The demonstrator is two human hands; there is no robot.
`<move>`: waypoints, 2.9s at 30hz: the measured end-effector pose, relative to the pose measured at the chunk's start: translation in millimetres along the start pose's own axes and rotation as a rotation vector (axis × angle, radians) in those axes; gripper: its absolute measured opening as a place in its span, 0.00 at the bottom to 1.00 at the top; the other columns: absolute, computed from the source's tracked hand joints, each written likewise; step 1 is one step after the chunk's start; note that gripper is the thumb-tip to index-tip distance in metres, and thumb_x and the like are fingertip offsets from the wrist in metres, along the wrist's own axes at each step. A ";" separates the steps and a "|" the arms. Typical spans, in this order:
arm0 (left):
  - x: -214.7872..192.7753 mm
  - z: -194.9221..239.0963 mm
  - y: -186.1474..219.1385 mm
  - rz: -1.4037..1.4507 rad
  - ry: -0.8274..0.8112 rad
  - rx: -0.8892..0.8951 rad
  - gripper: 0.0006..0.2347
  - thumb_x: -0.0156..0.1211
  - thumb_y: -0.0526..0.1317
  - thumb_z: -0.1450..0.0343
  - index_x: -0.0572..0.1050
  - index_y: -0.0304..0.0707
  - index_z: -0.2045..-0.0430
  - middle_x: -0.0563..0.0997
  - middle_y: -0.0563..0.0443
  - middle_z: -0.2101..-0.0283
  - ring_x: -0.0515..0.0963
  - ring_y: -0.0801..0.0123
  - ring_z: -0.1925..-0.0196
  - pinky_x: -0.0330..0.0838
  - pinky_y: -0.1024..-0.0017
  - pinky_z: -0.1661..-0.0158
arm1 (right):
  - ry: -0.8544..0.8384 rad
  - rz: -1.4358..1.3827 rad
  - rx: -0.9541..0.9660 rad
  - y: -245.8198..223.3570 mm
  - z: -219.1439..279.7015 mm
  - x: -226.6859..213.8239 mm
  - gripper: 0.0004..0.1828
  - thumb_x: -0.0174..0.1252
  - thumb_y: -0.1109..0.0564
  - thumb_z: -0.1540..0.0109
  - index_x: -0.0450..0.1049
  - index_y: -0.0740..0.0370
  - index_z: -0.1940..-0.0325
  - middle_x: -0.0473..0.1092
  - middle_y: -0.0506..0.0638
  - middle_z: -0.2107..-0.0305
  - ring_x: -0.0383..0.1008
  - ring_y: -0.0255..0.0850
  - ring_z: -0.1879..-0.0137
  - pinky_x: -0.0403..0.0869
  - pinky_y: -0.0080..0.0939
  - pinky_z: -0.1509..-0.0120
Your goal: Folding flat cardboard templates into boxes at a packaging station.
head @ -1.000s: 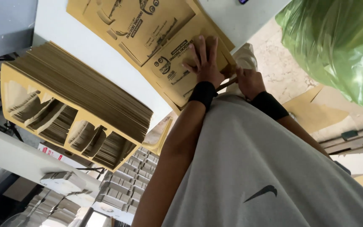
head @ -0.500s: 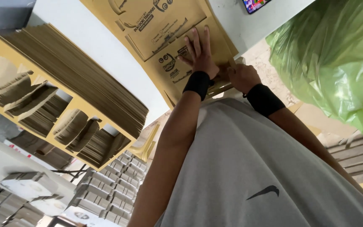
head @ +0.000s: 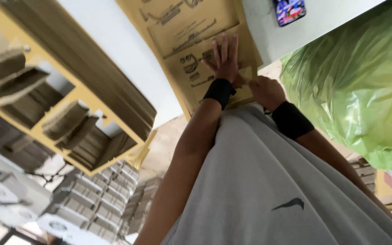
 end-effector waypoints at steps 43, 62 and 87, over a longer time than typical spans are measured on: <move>-67.1 66.6 -258.1 1.007 0.272 -0.484 0.15 0.71 0.52 0.33 0.70 0.47 0.73 0.74 0.58 0.76 0.77 0.69 0.68 0.71 0.69 0.60 | 0.374 -0.287 -0.250 -11.4 -140.8 -33.3 0.19 0.58 0.56 0.36 0.59 0.61 0.45 0.54 0.55 0.57 0.66 0.53 0.49 0.79 0.49 0.57; -112.1 69.2 -231.4 0.693 0.146 -0.436 0.13 0.65 0.52 0.30 0.77 0.48 0.62 0.84 0.46 0.62 0.84 0.49 0.53 0.78 0.53 0.51 | -0.245 -0.591 -0.105 -184.7 -94.3 101.1 0.20 0.62 0.51 0.38 0.70 0.57 0.84 0.72 0.52 0.84 0.73 0.37 0.82 0.71 0.36 0.82; -113.7 38.6 -238.7 0.546 0.007 -0.356 0.21 0.52 0.57 0.26 0.76 0.37 0.78 0.78 0.45 0.81 0.85 0.53 0.73 0.80 0.56 0.67 | -0.264 -0.246 -0.097 -201.1 -100.4 97.7 0.27 0.64 0.47 0.35 0.70 0.55 0.88 0.67 0.50 0.92 0.61 0.33 0.89 0.64 0.36 0.82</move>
Point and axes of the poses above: each hand's wrist, its own z-axis away from the middle knuckle, its own x-axis out of the palm, y = z × x, the point moved 8 cm from there along -z, towards the middle knuckle
